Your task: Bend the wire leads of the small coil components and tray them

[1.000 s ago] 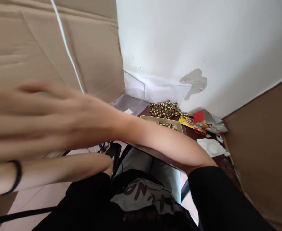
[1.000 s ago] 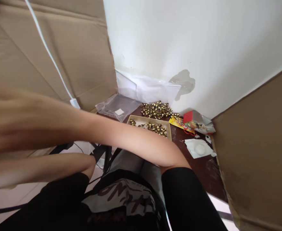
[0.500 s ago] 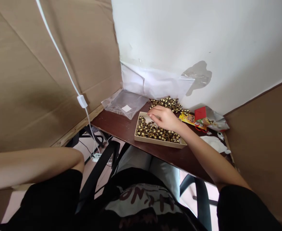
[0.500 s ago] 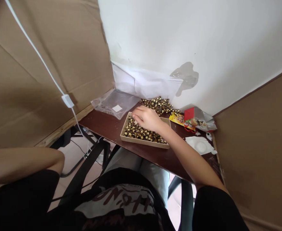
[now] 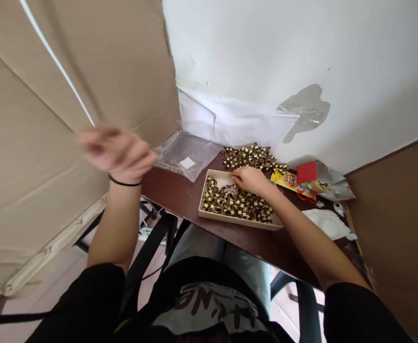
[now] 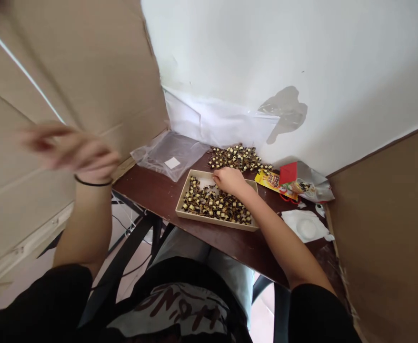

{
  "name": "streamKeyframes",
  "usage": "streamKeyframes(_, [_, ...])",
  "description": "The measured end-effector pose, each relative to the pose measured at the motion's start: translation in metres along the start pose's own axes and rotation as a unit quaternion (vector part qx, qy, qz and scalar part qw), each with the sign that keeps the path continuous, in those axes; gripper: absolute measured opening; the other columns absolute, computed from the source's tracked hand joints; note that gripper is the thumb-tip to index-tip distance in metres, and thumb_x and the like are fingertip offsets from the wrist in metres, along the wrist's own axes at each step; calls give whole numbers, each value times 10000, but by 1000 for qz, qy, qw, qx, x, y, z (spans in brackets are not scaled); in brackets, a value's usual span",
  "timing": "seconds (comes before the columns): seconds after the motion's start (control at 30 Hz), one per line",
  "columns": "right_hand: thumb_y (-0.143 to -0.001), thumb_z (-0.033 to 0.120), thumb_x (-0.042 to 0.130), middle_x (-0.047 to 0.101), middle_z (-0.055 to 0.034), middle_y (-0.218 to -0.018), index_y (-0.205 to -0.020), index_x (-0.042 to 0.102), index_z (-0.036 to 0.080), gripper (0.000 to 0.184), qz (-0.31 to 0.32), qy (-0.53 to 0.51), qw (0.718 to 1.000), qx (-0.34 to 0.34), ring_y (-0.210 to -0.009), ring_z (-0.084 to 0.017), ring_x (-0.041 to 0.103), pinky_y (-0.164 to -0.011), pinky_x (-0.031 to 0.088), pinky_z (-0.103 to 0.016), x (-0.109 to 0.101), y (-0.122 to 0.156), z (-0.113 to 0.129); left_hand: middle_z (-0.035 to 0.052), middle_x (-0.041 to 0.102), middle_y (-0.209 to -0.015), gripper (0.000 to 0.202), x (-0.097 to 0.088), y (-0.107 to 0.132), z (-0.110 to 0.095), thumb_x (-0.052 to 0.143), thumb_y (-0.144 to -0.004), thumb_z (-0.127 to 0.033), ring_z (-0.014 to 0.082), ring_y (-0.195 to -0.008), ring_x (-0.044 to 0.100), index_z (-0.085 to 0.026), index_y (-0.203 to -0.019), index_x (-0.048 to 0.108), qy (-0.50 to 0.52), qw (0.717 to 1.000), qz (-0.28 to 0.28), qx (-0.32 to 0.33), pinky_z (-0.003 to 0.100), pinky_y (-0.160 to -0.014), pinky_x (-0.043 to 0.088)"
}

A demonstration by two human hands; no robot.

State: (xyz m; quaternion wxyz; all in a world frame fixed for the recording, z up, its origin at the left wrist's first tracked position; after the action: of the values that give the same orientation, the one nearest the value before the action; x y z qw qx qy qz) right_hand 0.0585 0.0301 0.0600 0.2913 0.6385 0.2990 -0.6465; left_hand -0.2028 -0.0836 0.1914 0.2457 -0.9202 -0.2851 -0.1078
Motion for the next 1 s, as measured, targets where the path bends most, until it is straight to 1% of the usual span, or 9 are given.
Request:
streamKeyframes(0.13, [-835, 430, 557, 701, -162, -923, -1012, 662, 159, 341, 17, 38, 999, 27, -872, -285, 651, -692, 462, -321, 4, 4, 5, 32, 539, -514, 318, 101, 43, 104, 603, -775, -488, 173, -539, 550, -189, -673, 643, -9, 909, 353, -220, 332, -545, 446])
streamKeyframes(0.23, [-814, 249, 581, 701, -158, -967, -1019, 658, 168, 234, 22, 19, 999, 13, -905, -284, 653, -715, 471, -331, 8, 5, 10, 77, 640, -668, 287, 151, 70, 144, 718, -702, -400, 160, -597, 580, -129, -790, 689, 14, 834, 482, -268, 308, -582, 452])
streamKeyframes(0.3, [-811, 189, 562, 705, -131, -982, -1016, 663, 198, 229, 7, -21, 1000, 18, -892, -257, 660, -723, 474, -322, 7, 6, 3, 73, 648, -681, 261, 175, 74, 164, 708, -719, -359, 137, -593, 573, -115, -811, 689, 35, 811, 504, -295, 278, -585, 448])
streamKeyframes(0.4, [-789, 149, 580, 719, -85, -936, -990, 675, 197, 227, -53, -220, 974, 31, -827, -198, 668, -744, 484, -302, 1, 9, -17, 39, 626, -645, 185, 197, 68, 189, 687, -720, -284, 107, -566, 552, -118, -799, 665, 68, 827, 461, -314, 233, -562, 430])
streamKeyframes(0.53, [-731, 180, 647, 719, -51, -850, -961, 655, 159, 232, -127, -579, 796, 122, -745, -152, 665, -692, 521, -282, 14, 22, -59, -3, 568, -602, 131, 194, 52, 206, 576, -782, -256, 93, -543, 513, -139, -797, 632, 37, 909, 338, -243, 209, -537, 408])
streamKeyframes(0.63, [-658, 206, 716, 713, -22, -816, -969, 636, 174, 323, -144, -721, 656, 170, -703, -130, 655, -659, 528, -267, 34, 30, -73, -5, 572, -621, 119, 189, 54, 202, 551, -807, -223, 87, -552, 496, -138, -804, 633, -36, 928, 331, -169, 198, -547, 397])
streamKeyframes(0.7, [-605, 182, 753, 711, -9, -819, -964, 631, 181, 380, -151, -762, 606, 173, -705, -117, 650, -670, 525, -255, 39, 32, -74, 2, 593, -677, 148, 190, 60, 195, 517, -836, -243, 102, -586, 518, -142, -859, 624, -122, 916, 366, -111, 217, -577, 420])
streamKeyframes(0.83, [-585, 160, 772, 703, 11, -794, -981, 622, 189, 425, -158, -773, 590, 171, -699, -101, 637, -699, 514, -250, 38, 33, -73, 55, 654, -937, 221, 201, 82, 190, 503, -867, -293, 152, -777, 589, -147, -1003, 599, -236, 845, 479, -40, 262, -694, 461])
streamKeyframes(1.0, [-615, 210, 773, 679, 28, -743, -1044, 588, 204, 467, -146, -770, 601, 160, -620, -89, 597, -632, 490, -234, 35, 33, -69, 86, 648, -1064, 315, 207, 94, 186, 527, -871, -319, 177, -886, 588, -151, -1132, 577, -265, 803, 534, 0, 288, -775, 464])
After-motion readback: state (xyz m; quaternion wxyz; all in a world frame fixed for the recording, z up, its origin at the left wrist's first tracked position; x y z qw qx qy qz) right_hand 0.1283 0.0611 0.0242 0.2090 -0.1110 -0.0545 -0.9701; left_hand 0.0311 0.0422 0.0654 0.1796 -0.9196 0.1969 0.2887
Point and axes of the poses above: each hand's wrist, its own y-axis away from the middle knuckle, its own x-axis out of the palm, z = x × y, the point moved 10 cm from there along -y, towards the middle knuckle
